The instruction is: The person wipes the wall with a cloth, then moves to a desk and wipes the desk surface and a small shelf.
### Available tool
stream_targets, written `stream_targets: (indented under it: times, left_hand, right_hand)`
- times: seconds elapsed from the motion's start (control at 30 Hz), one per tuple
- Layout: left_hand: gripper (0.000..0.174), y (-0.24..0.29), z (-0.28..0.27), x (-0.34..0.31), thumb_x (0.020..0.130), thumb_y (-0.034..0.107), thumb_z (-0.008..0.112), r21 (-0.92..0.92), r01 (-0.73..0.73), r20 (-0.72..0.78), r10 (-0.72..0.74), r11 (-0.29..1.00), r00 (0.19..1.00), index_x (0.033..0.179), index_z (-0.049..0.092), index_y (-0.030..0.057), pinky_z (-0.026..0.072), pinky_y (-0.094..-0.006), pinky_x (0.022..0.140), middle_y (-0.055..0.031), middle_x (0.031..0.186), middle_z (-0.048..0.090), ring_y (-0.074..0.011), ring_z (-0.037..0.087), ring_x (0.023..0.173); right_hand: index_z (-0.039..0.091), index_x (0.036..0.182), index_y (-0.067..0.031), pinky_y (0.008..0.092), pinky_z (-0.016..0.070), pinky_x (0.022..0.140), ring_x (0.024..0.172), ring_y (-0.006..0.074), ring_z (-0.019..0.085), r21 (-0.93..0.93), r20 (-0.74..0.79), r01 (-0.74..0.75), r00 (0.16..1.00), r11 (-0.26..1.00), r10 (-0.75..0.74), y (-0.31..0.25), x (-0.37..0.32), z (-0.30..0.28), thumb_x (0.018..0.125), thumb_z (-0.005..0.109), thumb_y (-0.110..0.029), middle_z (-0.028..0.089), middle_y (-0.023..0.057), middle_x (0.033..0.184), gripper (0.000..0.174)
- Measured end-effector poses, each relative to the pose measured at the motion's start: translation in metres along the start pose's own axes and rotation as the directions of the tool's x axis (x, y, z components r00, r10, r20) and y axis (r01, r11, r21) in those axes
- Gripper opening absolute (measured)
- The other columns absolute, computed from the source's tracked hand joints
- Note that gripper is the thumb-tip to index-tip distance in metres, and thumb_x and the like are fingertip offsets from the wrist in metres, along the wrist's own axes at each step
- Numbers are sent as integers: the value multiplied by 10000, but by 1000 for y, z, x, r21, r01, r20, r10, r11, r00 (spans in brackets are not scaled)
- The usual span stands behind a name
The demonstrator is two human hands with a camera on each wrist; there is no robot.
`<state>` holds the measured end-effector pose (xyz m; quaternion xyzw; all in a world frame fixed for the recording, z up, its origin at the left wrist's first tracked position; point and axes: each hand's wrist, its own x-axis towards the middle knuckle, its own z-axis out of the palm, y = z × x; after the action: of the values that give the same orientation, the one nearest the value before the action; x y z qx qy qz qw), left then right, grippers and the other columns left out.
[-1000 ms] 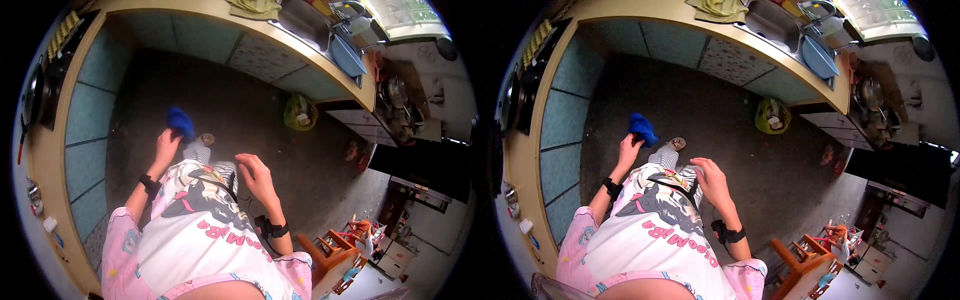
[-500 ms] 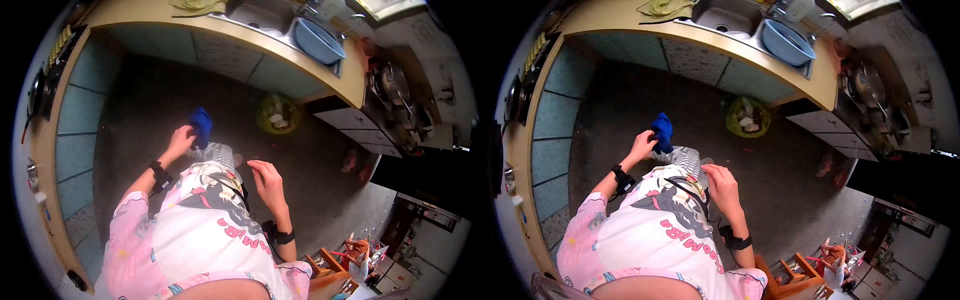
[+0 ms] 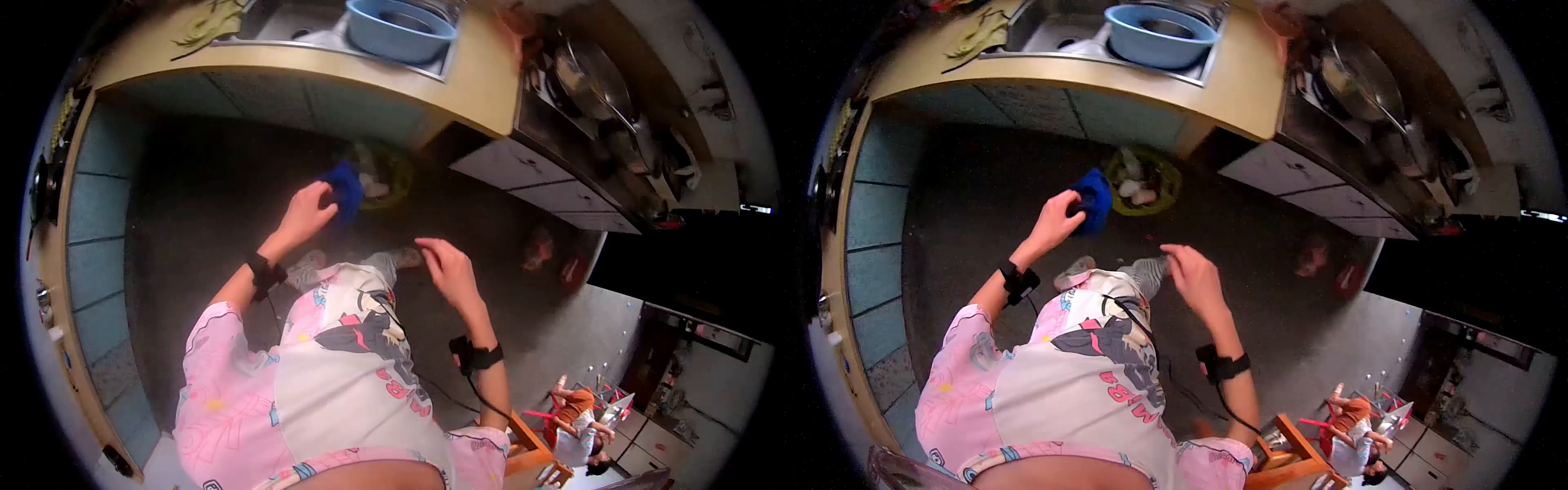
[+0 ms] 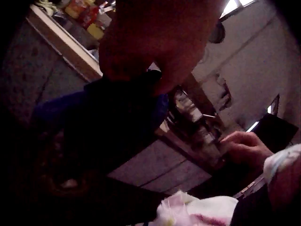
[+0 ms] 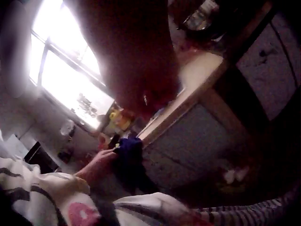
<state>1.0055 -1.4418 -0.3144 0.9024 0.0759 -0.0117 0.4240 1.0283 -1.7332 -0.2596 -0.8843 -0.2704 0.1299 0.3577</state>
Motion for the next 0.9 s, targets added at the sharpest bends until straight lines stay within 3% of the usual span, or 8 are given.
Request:
stream_targets:
  times: [0.17, 0.23, 0.37, 0.57, 0.63, 0.7, 0.77, 0.9]
  left_hand:
    - [264, 126, 66, 22, 690, 173, 594, -70, -140, 121, 148, 988, 982, 841, 534, -36, 448, -399, 663, -185, 794, 556, -348, 549, 747]
    - [258, 159, 107, 35, 665, 163, 583, -1, -343, 157, 339, 939, 928, 838, 516, -16, 419, -379, 725, -156, 814, 505, -308, 504, 826]
    - [299, 233, 192, 48, 712, 207, 587, -247, -525, 299, 579, 815, 758, 923, 528, 4, 405, -405, 773, -160, 927, 496, -328, 473, 896]
    - [488, 321, 334, 42, 830, 274, 595, -697, 114, 507, 375, 708, 776, 1201, 358, 65, 381, -333, 867, -120, 1109, 477, -183, 459, 1018]
    - [445, 357, 356, 40, 839, 162, 577, -609, 321, 637, 207, 725, 742, 1220, 356, 91, 375, -261, 835, -34, 1024, 493, -108, 444, 930]
    - [409, 387, 391, 31, 845, 156, 575, -711, 325, 600, 299, 623, 742, 1201, 386, 87, 378, -239, 820, -31, 1020, 492, -94, 443, 925]
    - [371, 409, 426, 22, 858, 170, 565, -665, 362, 630, 230, 653, 742, 1186, 411, 86, 385, -243, 823, -26, 1013, 489, -91, 449, 925]
    - [344, 447, 497, 12, 826, 102, 513, -641, 297, 611, 237, 708, 755, 1159, 430, 76, 386, -241, 816, -18, 997, 479, -95, 450, 911]
  right_hand:
    - [583, 1044, -74, 362, 469, 663, 793, 285, 596, -51, -45, -69, 997, 996, 67, 90, -36, -78, 842, 535, -105, 600, 117, 850, 210]
    - [542, 1133, -78, 346, 479, 719, 873, 258, 593, 68, 31, -272, 962, 960, 270, 117, -54, -104, 814, 595, -169, 600, 99, 961, 336]
    - [484, 1207, -81, 332, 467, 816, 980, 241, 560, 214, -196, -170, 957, 962, 213, 168, -88, -129, 761, 668, -211, 562, 93, 1090, 500]
    - [510, 1179, -48, 316, 450, 850, 1030, 186, 544, 539, -215, -204, 905, 817, 368, 260, -159, -179, 720, 715, -137, 571, 78, 1120, 510]
    - [491, 1172, -38, 343, 448, 849, 1008, 251, 570, 644, -61, -281, 909, 711, 413, 277, -181, -210, 705, 742, -245, 576, 136, 1118, 569]
    - [551, 1086, -18, 359, 469, 791, 937, 289, 608, 544, -153, -320, 871, 775, 467, 295, -208, -229, 702, 742, -283, 630, 157, 994, 504]
    - [611, 988, -8, 316, 481, 738, 812, 157, 620, 406, -184, -351, 873, 844, 452, 304, -237, -261, 754, 695, -191, 661, 77, 849, 309]
    - [626, 928, 7, 342, 480, 691, 754, 264, 636, 272, -122, -428, 873, 862, 472, 355, -288, -311, 751, 688, -259, 650, 156, 790, 325]
